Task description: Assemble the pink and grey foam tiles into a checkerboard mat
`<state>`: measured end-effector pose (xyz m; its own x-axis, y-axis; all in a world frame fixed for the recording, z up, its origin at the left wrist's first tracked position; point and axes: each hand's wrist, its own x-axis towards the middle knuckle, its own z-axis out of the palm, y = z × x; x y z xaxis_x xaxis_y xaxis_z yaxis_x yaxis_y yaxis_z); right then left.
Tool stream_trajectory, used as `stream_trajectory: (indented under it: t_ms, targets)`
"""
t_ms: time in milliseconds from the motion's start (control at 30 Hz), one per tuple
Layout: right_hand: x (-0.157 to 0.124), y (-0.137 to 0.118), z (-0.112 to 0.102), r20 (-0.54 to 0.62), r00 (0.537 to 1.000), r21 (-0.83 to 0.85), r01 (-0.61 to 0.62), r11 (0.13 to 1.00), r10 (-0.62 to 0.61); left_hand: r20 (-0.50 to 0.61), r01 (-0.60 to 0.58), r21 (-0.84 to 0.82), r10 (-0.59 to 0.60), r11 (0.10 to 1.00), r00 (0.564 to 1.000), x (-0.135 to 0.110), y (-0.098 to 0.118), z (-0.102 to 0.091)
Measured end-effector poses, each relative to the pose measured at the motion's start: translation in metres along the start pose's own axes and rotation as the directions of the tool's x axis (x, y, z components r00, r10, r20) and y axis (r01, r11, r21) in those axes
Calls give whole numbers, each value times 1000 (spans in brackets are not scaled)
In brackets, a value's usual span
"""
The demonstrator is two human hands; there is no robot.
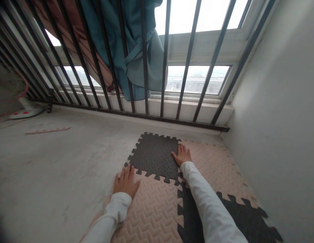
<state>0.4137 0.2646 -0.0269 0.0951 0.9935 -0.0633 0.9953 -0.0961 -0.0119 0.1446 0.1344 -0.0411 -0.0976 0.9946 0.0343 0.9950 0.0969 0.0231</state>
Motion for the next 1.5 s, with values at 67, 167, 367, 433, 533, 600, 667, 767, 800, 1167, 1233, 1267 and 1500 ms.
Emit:
stream_trajectory:
  t_ms: [67,167,367,433,533,600,667,767,800,1167,1233,1267,1500]
  targets:
    - [-9,-1,0,22,1000,-16,7,1000,-7,8,0,-6,0,1000,1000,0,0,-1]
    - [-28,-5,2,32,999,-37,35,999,-33,30,-1,-23,2,1000,1000,1,0,-2]
    - [-92,-19,5,53,995,-1,84,996,-84,25,-19,-51,21,999,999,1,-1,-3]
    - [-117,-24,4,78,992,12,98,995,-99,4,-90,-71,91,993,996,-1,-3,-2]
    - [-156,-31,3,112,983,25,142,990,-144,0,-240,-124,242,963,970,-9,-4,1]
    - [-181,-36,1,135,977,34,163,986,-166,8,-284,-158,289,946,957,-20,-3,3]
    - [-205,-41,-1,156,972,41,172,984,-177,22,-295,-187,304,937,952,-36,1,4]
    - [-240,-50,-1,169,967,56,184,981,-191,49,-320,-231,340,919,939,-67,8,3]
    - [-252,-52,0,169,965,64,193,979,-201,60,-328,-241,351,914,934,-78,11,2]
    - [-368,-62,5,139,950,147,260,954,-280,213,-410,-361,502,837,838,-200,4,-31]
    - [-386,-63,5,134,954,141,251,958,-269,235,-424,-348,516,836,824,-215,-1,-39]
    - [-394,-63,6,127,959,138,236,962,-253,262,-424,-329,513,844,817,-222,-2,-42]
    - [-428,-36,5,82,968,247,212,946,-238,338,-261,-354,383,898,860,-264,0,-56]
